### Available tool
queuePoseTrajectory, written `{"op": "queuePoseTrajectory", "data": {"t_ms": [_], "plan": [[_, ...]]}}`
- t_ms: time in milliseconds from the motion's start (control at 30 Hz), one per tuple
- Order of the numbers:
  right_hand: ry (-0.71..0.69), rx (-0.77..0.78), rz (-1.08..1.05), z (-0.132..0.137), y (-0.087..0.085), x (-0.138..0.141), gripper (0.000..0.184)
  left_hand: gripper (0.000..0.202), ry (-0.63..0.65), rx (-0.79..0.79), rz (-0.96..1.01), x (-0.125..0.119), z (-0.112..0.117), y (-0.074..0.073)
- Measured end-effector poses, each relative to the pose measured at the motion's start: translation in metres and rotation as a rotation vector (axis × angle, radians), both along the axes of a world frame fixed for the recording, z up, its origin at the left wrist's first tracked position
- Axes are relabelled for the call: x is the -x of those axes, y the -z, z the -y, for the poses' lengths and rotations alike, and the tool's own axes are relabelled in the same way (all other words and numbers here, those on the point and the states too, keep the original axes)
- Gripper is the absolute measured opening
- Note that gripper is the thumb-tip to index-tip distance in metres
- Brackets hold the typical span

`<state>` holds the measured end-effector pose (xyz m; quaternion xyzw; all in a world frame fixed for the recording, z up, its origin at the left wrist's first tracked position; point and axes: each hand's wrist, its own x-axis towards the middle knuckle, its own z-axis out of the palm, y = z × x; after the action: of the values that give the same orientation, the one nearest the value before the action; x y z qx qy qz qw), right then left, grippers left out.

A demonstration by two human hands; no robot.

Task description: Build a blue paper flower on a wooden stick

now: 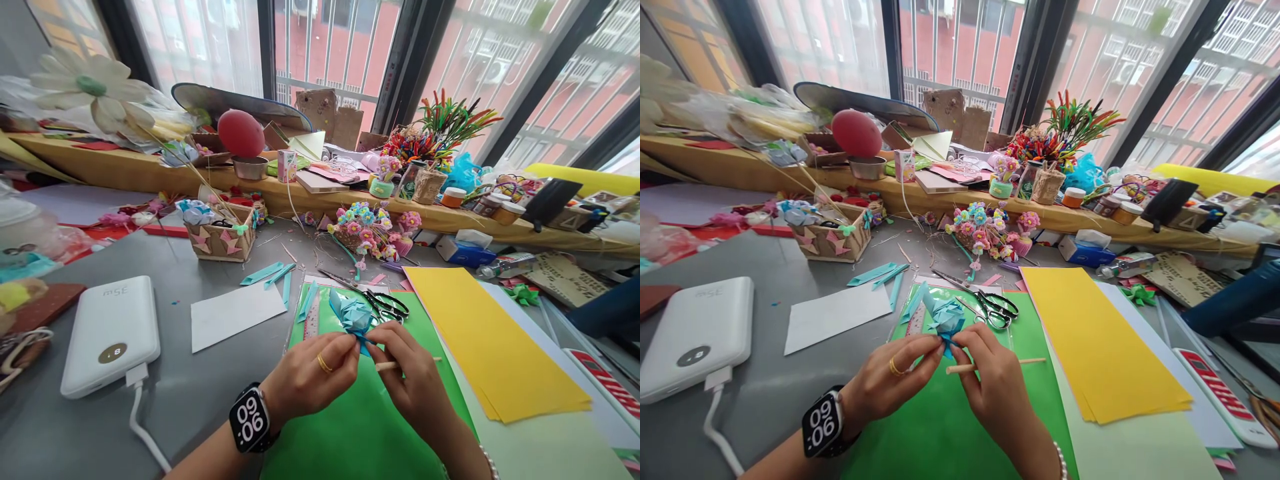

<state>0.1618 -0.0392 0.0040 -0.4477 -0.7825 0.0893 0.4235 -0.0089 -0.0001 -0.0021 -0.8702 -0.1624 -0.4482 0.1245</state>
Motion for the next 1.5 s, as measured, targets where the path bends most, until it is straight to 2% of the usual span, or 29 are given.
{"op": "queuePoseTrajectory", "data": {"t_ms": [100, 200, 300, 400, 667, 867, 1000, 1200, 1367, 1500], "plan": [[0.02, -0.007, -0.026, -0.001, 0.0, 0.0, 0.012, 0.019, 0.028, 0.082, 0.045, -0.001, -0.002, 0.005], [0.045, 0.0, -0.081, -0.001, -0.002, 0.0, 0.012, 0.015, 0.057, 0.281, 0.248, -0.003, -0.005, 0.009], [0.021, 0.037, -0.133, 0.0, -0.005, -0.001, 0.012, 0.044, 0.01, 0.532, 0.403, -0.004, -0.011, 0.009], [-0.02, 0.064, -0.166, 0.0, -0.008, -0.002, 0.012, 0.059, 0.002, 0.709, 0.334, -0.003, -0.017, 0.007], [-0.073, 0.167, -0.182, 0.003, -0.014, -0.006, 0.015, 0.04, 0.181, 0.933, 0.246, -0.002, -0.016, 0.006], [-0.075, 0.186, -0.173, 0.002, -0.015, -0.003, 0.016, 0.039, 0.287, 1.092, 0.318, -0.004, -0.016, 0.007], [-0.025, 0.177, -0.134, 0.003, -0.012, -0.002, 0.016, 0.036, 0.277, 1.091, 0.343, -0.004, -0.017, 0.006], [0.05, 0.129, -0.028, 0.003, -0.006, 0.001, 0.015, 0.032, 0.205, 0.929, 0.334, -0.003, -0.016, 0.005], [0.077, 0.08, 0.005, 0.001, -0.004, 0.002, 0.015, 0.034, 0.177, 0.866, 0.278, -0.004, -0.015, 0.008], [0.119, 0.034, -0.03, 0.0, -0.002, 0.003, 0.013, 0.044, 0.049, 0.768, 0.318, -0.006, -0.01, 0.008]]}}
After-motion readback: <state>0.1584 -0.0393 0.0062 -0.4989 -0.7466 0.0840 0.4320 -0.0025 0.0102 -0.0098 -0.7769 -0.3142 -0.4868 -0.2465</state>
